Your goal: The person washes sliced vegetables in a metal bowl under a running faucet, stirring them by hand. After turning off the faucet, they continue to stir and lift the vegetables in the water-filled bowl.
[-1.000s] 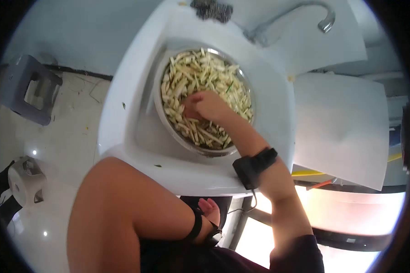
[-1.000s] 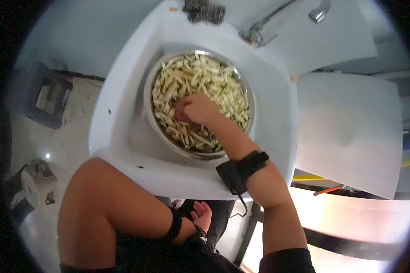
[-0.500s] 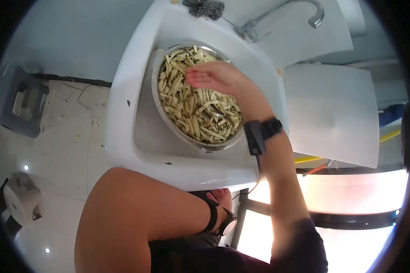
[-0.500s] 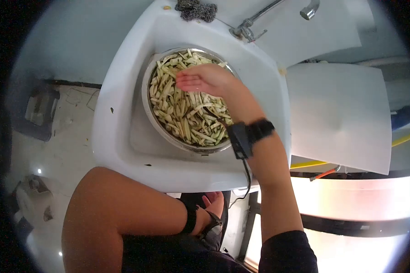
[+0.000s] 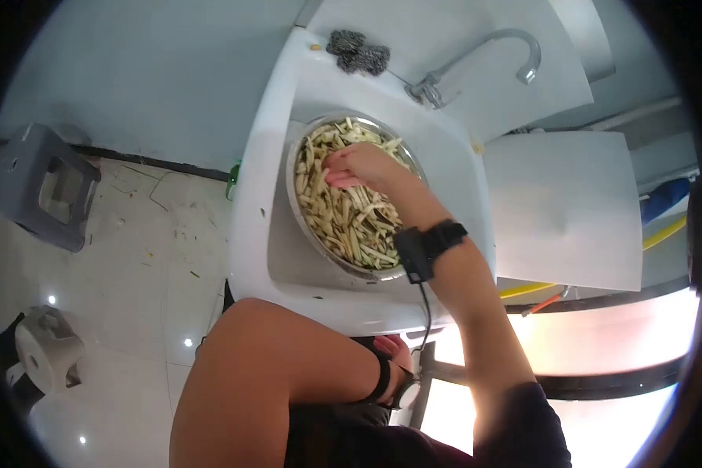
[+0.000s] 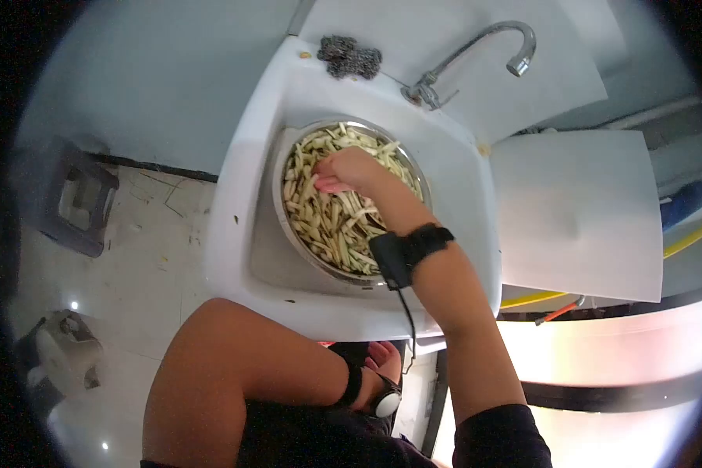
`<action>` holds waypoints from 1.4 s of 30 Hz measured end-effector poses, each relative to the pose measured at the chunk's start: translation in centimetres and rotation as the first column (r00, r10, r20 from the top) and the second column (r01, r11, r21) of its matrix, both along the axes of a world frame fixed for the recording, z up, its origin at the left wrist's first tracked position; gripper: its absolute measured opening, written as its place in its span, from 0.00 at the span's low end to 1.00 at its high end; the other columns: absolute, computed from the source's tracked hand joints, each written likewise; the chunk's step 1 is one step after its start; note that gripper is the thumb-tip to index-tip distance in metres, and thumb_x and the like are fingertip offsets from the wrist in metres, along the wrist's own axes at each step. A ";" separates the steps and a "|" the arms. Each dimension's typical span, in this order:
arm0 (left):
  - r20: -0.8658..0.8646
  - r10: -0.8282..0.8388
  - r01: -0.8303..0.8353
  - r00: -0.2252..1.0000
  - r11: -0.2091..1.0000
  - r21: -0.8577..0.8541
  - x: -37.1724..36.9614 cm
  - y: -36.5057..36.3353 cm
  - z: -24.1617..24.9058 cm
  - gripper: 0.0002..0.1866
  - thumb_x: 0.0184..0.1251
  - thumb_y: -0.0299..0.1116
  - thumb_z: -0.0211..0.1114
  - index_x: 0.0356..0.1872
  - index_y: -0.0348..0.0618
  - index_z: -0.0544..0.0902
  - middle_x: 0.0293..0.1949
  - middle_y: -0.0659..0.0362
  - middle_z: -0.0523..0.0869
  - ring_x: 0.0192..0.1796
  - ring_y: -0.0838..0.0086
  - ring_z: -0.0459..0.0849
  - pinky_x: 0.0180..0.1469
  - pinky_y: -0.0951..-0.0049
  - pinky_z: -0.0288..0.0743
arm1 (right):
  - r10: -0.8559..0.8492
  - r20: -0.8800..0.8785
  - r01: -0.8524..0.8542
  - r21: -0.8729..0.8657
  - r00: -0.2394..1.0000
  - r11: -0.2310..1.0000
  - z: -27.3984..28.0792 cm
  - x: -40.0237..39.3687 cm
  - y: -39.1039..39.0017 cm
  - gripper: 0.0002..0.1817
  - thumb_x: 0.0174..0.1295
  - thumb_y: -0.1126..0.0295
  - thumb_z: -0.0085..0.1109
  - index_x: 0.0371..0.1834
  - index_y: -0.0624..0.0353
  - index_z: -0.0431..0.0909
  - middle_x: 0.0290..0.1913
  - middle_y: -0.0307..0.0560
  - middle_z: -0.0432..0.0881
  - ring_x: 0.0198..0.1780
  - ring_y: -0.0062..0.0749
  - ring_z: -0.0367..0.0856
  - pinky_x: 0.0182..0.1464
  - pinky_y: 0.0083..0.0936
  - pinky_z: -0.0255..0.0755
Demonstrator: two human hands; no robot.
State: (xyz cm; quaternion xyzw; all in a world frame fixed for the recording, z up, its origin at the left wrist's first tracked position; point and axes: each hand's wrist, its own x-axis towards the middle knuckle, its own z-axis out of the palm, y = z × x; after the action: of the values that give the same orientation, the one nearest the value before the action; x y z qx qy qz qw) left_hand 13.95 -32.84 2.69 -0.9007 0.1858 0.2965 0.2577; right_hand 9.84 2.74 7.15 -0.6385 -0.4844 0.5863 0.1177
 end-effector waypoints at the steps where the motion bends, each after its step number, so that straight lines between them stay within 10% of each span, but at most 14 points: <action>1: 0.000 0.011 -0.011 1.000 1.000 -0.001 0.1 0.0 -0.1 0.14 0.66 0.38 0.57 0.48 0.45 0.81 0.53 0.50 0.82 0.52 0.53 0.82 0.56 0.46 0.69 | 0.063 0.025 -0.064 0.062 0.998 0.996 1.0 0.0 0.1 0.12 0.62 0.75 0.57 0.46 0.71 0.79 0.42 0.53 0.82 0.40 0.32 0.84 0.48 0.24 0.82; 10: 0.078 0.049 -0.041 0.996 0.995 -0.095 -0.3 -0.8 0.2 0.14 0.67 0.38 0.56 0.49 0.45 0.81 0.53 0.50 0.82 0.52 0.54 0.82 0.56 0.46 0.69 | 0.193 -0.062 -0.192 0.025 0.979 0.981 1.3 -4.1 -2.8 0.11 0.61 0.80 0.55 0.45 0.74 0.78 0.42 0.56 0.83 0.42 0.35 0.85 0.47 0.24 0.82; 20: 0.119 0.027 -0.008 0.992 0.987 -0.158 -2.5 -0.2 0.2 0.15 0.67 0.38 0.55 0.49 0.45 0.81 0.53 0.50 0.83 0.52 0.54 0.82 0.56 0.46 0.69 | 0.169 0.262 -0.214 0.153 0.950 0.965 -3.8 -3.8 -2.8 0.12 0.60 0.78 0.55 0.47 0.66 0.80 0.41 0.49 0.84 0.41 0.31 0.84 0.49 0.24 0.77; 26: 0.127 0.096 -0.072 0.987 0.981 -0.180 -3.1 -0.3 -0.6 0.15 0.68 0.38 0.54 0.50 0.45 0.81 0.52 0.50 0.83 0.52 0.54 0.82 0.56 0.46 0.69 | 0.436 0.441 -0.574 0.252 0.785 0.779 0.9 -4.0 -4.9 0.16 0.61 0.67 0.57 0.48 0.65 0.81 0.40 0.45 0.85 0.40 0.27 0.82 0.47 0.27 0.71; 29: 0.126 0.142 -0.115 0.982 0.973 -0.202 -3.3 -0.1 -0.9 0.15 0.68 0.37 0.54 0.50 0.45 0.81 0.52 0.50 0.83 0.52 0.54 0.82 0.56 0.46 0.69 | 0.487 0.483 -0.666 0.327 0.727 0.670 2.6 -2.8 -3.8 0.21 0.56 0.77 0.54 0.53 0.73 0.76 0.46 0.57 0.83 0.48 0.36 0.83 0.52 0.23 0.76; 42: 0.128 0.196 -0.164 0.972 0.960 -0.229 -2.9 0.7 -0.9 0.15 0.68 0.37 0.53 0.50 0.44 0.81 0.52 0.50 0.83 0.52 0.54 0.82 0.56 0.46 0.70 | -0.011 -0.260 0.008 -0.013 0.966 1.000 -3.3 -1.9 1.9 0.20 0.53 0.85 0.42 0.50 0.79 0.71 0.51 0.61 0.76 0.55 0.40 0.79 0.62 0.25 0.75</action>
State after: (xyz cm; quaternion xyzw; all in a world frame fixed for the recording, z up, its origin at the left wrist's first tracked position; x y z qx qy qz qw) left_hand 11.08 -32.13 1.81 -0.9562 0.1142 0.2285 0.1432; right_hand 7.97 4.63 3.81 -0.5593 -0.4581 0.6672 0.1793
